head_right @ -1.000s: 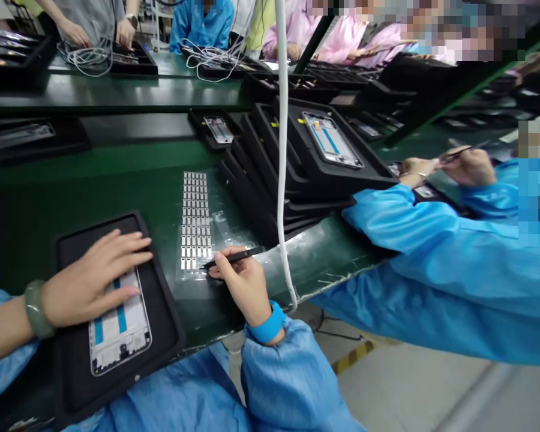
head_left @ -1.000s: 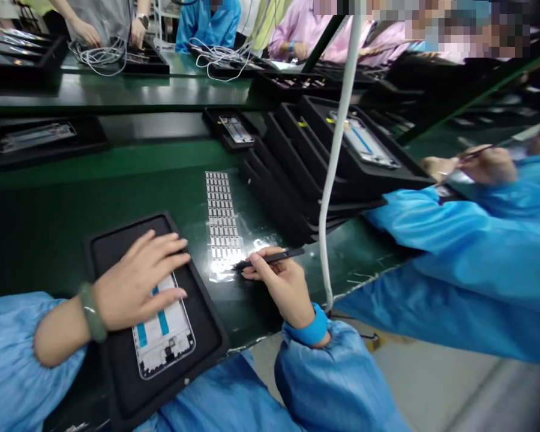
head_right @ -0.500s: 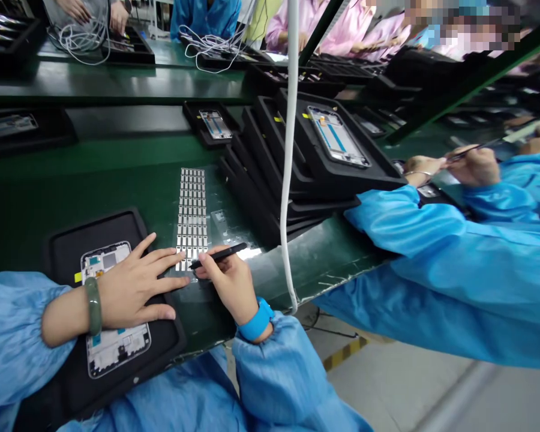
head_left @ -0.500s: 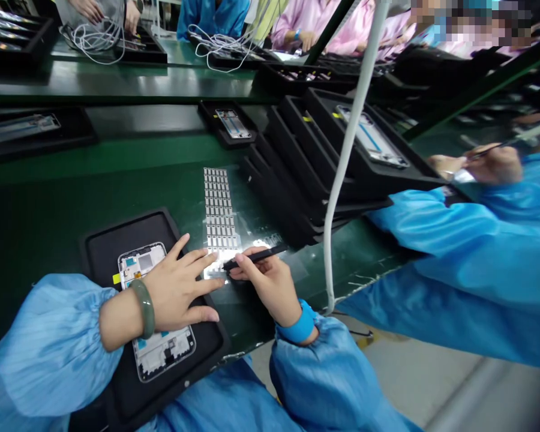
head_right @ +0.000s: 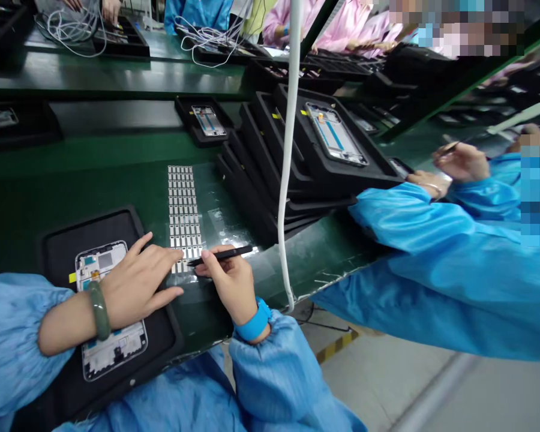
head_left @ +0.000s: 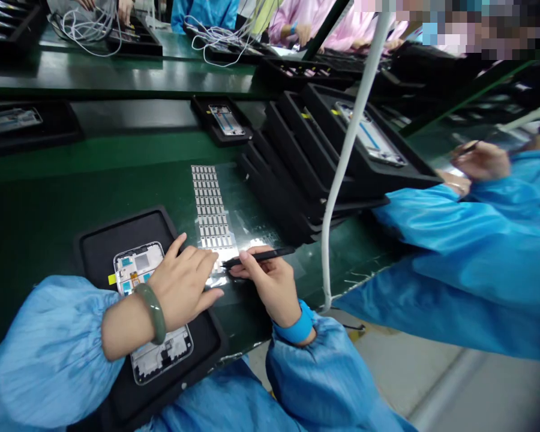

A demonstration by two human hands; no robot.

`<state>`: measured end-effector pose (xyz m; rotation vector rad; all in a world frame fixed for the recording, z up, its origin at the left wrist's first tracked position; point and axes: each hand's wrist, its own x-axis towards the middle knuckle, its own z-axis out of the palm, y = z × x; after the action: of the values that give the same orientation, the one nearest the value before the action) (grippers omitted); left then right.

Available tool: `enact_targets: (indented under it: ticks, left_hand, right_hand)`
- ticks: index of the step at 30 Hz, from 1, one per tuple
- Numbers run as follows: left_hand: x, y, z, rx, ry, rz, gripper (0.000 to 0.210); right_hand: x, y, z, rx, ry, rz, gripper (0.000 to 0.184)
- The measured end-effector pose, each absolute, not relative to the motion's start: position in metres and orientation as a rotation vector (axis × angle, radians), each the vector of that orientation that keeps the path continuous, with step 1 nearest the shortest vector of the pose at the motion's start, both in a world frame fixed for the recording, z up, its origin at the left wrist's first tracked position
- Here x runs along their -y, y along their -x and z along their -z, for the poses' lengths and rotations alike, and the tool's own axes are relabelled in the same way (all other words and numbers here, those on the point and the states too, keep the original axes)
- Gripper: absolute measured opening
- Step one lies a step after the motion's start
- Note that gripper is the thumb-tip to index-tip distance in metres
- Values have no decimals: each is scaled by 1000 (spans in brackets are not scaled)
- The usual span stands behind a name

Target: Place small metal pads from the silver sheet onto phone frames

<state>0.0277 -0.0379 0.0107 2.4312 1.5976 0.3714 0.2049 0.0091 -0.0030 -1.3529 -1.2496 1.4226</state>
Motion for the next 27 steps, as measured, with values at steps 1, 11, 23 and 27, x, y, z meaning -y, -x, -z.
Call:
enact_targets:
  ticks: [1,11,23,27]
  left_hand:
    - [34,-33,-11,-1650,-2393,-364,51]
    - [26,-59,-10,-1636,-2314,-354,16]
    - [20,-54,-4,-1688,-2153,-545,16]
    - [21,-55,-5,-1718,-2186,-568,10]
  right_hand:
    - [-10,-205,3,1227,1346,-1410,32]
    - [-8,-213,4,1109,1231,-1280,24]
    - [-2,-218,-19,1179,1215,-1263,22]
    - [-2,-212,-25,1202,1212,-1354,23]
